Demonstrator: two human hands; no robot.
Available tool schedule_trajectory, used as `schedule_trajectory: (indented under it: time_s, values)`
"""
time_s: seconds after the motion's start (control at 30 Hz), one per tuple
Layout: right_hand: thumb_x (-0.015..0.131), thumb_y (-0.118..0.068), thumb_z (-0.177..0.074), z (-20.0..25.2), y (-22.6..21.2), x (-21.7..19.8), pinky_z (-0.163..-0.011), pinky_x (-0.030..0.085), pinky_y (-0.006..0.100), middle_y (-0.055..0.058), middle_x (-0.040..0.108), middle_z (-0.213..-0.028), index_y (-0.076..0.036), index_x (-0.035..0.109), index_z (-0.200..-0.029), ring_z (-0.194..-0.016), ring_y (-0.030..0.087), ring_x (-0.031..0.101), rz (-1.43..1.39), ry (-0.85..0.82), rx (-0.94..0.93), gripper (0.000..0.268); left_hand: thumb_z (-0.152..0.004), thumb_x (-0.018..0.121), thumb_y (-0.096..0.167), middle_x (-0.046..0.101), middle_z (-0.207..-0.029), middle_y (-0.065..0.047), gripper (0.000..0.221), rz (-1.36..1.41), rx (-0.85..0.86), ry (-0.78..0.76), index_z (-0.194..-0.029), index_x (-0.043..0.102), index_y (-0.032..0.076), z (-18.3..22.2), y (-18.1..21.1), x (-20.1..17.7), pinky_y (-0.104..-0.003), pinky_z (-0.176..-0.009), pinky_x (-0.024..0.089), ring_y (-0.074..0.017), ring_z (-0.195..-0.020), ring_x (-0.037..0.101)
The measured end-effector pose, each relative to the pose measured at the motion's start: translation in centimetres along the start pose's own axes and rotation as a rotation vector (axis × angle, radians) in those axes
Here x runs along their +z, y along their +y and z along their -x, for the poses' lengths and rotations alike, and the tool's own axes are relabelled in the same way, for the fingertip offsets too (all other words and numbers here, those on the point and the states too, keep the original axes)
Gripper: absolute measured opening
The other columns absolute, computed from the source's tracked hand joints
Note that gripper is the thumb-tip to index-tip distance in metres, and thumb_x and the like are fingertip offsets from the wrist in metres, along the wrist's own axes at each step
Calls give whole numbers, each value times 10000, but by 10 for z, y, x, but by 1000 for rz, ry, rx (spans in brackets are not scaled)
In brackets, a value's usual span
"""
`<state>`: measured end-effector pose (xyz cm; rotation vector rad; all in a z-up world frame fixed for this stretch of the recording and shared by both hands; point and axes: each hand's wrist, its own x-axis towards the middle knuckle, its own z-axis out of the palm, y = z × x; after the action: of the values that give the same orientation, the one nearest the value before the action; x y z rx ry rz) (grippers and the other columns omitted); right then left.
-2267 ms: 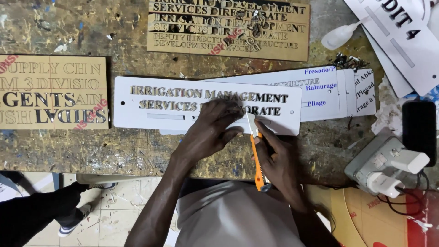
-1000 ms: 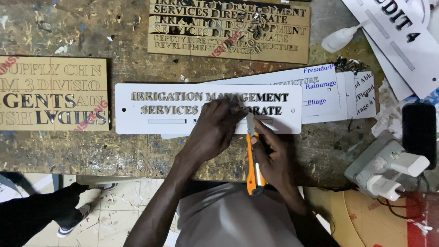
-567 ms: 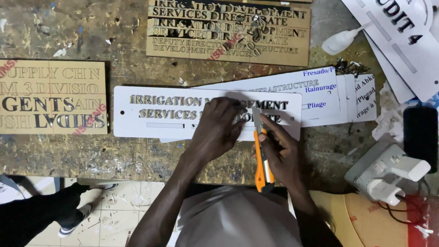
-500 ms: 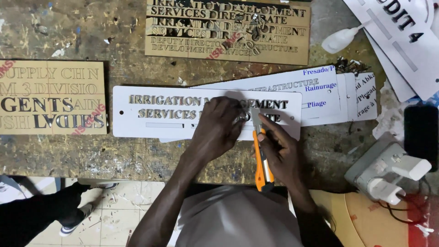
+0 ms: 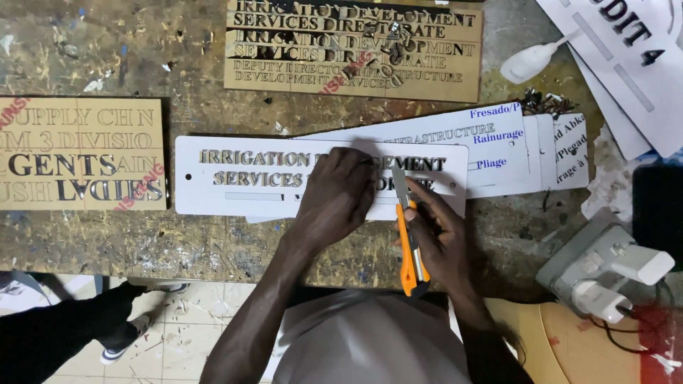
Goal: Trimming the edges and cutting out letters from a sign using a utility knife on a workbench.
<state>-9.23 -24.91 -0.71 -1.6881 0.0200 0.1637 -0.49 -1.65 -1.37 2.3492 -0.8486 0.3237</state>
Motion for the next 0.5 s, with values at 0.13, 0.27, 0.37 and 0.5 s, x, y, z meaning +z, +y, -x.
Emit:
schedule_trajectory:
  time_s: [0.13, 0.27, 0.37, 0.5]
  values:
    - [616, -125, -1115, -1, -12, 1, -736, 777, 479, 297, 770, -967, -20, 565, -1659, -863, 342, 819, -19, 20, -8, 557, -1067, 642, 189, 703, -1143, -119, 218, -7, 5, 47, -1124, 784, 34, -6, 2, 3, -446, -861, 504, -359, -1138, 652]
    - [593, -146, -1134, -1, -7, -4, -742, 770, 459, 263, 788, -954, -22, 525, -1684, -857, 312, 836, -21, -9, -44, 568, -1079, 621, 148, 666, -1172, -104, 159, 124, -109, 108, -1129, 728, 41, -10, 2, 0, -490, -795, 554, -393, -1042, 683]
    - [606, -139, -1129, -4, -3, -5, -739, 767, 462, 271, 796, -972, -22, 544, -1676, -879, 309, 835, -52, -1, -51, 562, -1077, 621, 87, 655, -1228, -95, 112, 264, -221, 217, -1143, 709, 65, -13, -10, 5, -515, -800, 606, -450, -1041, 726]
    - [621, -156, -1119, -6, -8, -3, -715, 779, 455, 268, 798, -937, -1, 548, -1658, -820, 311, 833, -97, 28, -51, 566, -1089, 645, -21, 656, -1187, -137, 90, 181, -267, 334, -1096, 731, 6, -35, -17, -33, -482, -866, 630, -476, -1083, 757]
